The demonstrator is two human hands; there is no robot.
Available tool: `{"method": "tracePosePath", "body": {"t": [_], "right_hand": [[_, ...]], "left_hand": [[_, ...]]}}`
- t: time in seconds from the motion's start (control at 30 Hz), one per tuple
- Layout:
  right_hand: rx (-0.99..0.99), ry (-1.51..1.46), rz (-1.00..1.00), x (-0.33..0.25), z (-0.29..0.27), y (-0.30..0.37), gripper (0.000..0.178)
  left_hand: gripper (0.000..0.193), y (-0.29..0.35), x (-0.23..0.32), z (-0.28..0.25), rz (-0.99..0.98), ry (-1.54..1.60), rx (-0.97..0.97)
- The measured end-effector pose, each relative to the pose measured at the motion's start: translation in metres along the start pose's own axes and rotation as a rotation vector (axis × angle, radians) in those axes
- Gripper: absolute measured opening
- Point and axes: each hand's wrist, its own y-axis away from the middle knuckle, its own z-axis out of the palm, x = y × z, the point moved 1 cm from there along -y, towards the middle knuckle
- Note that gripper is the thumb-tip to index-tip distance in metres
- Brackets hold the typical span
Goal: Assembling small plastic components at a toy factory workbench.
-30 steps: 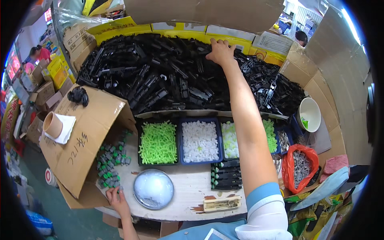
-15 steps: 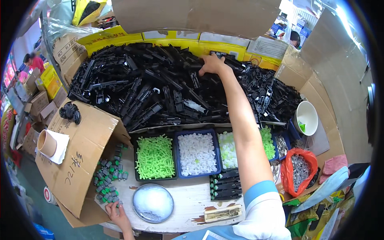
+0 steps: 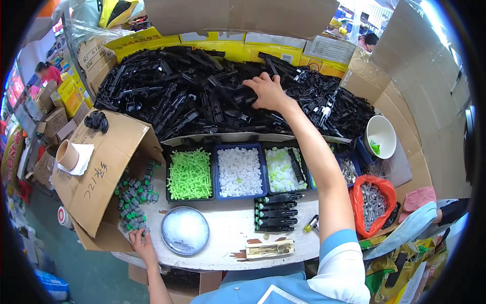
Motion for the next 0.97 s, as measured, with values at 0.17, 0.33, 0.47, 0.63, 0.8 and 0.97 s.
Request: {"method": "tracePosePath", "body": {"t": [0.17, 0.33, 0.47, 0.63, 0.8, 0.97], "right_hand": [[0.204, 0.105, -0.066, -0.011, 0.008, 0.023, 0.065], [0.215, 0.149, -0.119, -0.031, 0.002, 0.039, 0.061], [0.243, 0.191, -0.162, -0.036, 0.003, 0.051, 0.062], [0.314, 0.183, -0.276, -0.036, 0.014, 0.064, 0.055], [0.343, 0.073, -0.276, -0.033, 0.015, 0.079, 0.058], [0.248, -0.189, -0.078, -0.009, -0.01, 0.091, 0.06]], "left_hand": [[0.014, 0.0, -0.001, 0.001, 0.003, 0.02, 0.003], [0.015, 0.0, -0.005, 0.002, 0.031, 0.064, 0.024], [0.015, 0.0, -0.005, 0.002, 0.03, 0.049, 0.025], [0.015, -0.001, -0.011, 0.004, 0.045, 0.077, 0.037], [0.016, -0.001, -0.015, 0.004, 0.053, 0.068, 0.035], [0.016, 0.002, -0.013, 0.005, 0.068, 0.058, 0.032]]}}
